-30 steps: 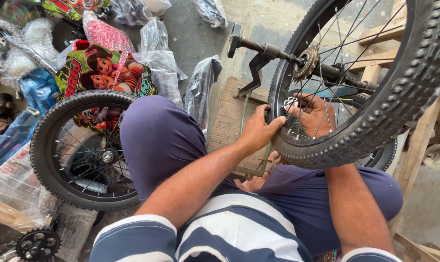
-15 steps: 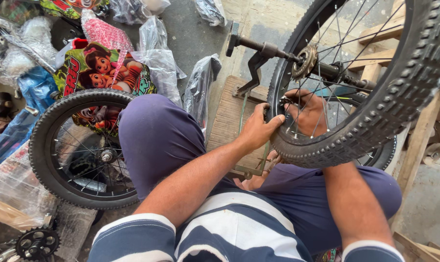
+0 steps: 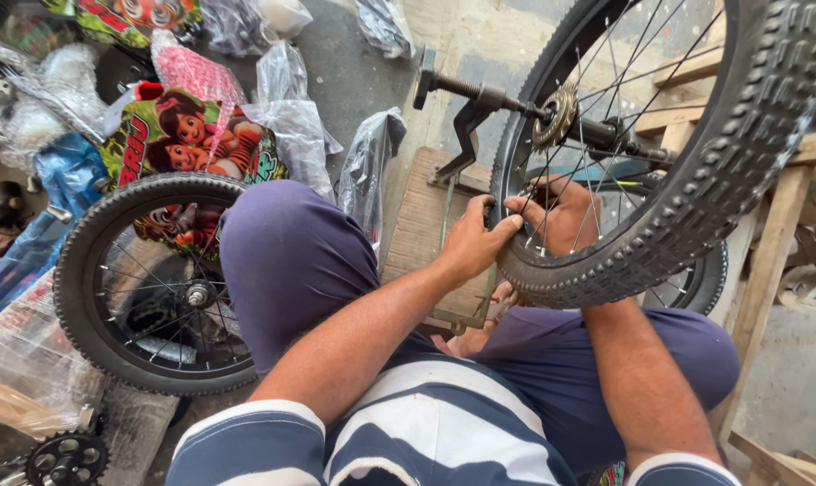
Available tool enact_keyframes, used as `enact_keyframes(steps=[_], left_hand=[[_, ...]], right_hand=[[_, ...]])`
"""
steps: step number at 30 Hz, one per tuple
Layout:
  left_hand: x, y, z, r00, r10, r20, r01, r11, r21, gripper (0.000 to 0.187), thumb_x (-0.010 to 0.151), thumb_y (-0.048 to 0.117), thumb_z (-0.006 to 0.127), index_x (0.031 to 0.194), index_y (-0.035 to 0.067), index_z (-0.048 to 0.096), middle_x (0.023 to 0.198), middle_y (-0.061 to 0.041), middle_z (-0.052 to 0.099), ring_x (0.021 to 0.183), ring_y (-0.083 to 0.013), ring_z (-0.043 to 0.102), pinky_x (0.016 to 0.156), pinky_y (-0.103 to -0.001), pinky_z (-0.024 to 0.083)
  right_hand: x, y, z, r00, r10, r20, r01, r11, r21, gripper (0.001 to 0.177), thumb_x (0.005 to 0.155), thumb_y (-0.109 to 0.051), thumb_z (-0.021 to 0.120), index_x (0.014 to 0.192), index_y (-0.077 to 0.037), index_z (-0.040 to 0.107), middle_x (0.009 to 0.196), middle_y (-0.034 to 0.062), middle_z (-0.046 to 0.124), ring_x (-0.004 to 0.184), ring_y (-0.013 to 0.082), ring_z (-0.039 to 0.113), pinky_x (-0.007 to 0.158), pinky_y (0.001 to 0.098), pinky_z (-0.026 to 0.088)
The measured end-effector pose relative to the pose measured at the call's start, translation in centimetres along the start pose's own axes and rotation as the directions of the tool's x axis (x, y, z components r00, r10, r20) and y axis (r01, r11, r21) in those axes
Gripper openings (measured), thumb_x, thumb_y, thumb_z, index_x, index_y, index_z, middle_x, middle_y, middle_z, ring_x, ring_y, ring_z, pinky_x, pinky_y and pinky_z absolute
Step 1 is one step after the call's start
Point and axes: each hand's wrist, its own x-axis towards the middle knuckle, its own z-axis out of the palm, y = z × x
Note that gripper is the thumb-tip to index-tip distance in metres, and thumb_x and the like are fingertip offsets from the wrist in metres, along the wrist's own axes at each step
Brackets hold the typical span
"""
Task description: The person sits on the floor and uses a spoke wrench to tighten the nipples on a bicycle wheel mounted in a truing stand. They repeatedly rotate the wheel to check alignment and continue adjusting the spokes.
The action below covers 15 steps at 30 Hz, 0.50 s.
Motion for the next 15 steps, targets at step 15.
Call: enact_keyframes(steps=[15], left_hand=[[3.4,-0.3,-0.7,0.949,0.089,-0.301,-0.023,0.976,0.217,0.097,0.074,0.044,0.089,0.144,-0.001,0.040,0.139,-0.026,0.050,0.127,-0.0372,0.051,0.102,-0.045,0.043]], right_hand=[[0.9,3.8,-0.8,0.963,-0.101,0.248,-0.018,0.899,0.438,0.041,0.088,-0.010,0.078,0.126,-0.001,0.066,0.109,0.0097,0.074,0.099,0.0169,0.069,0.086,0.0334,0.057]])
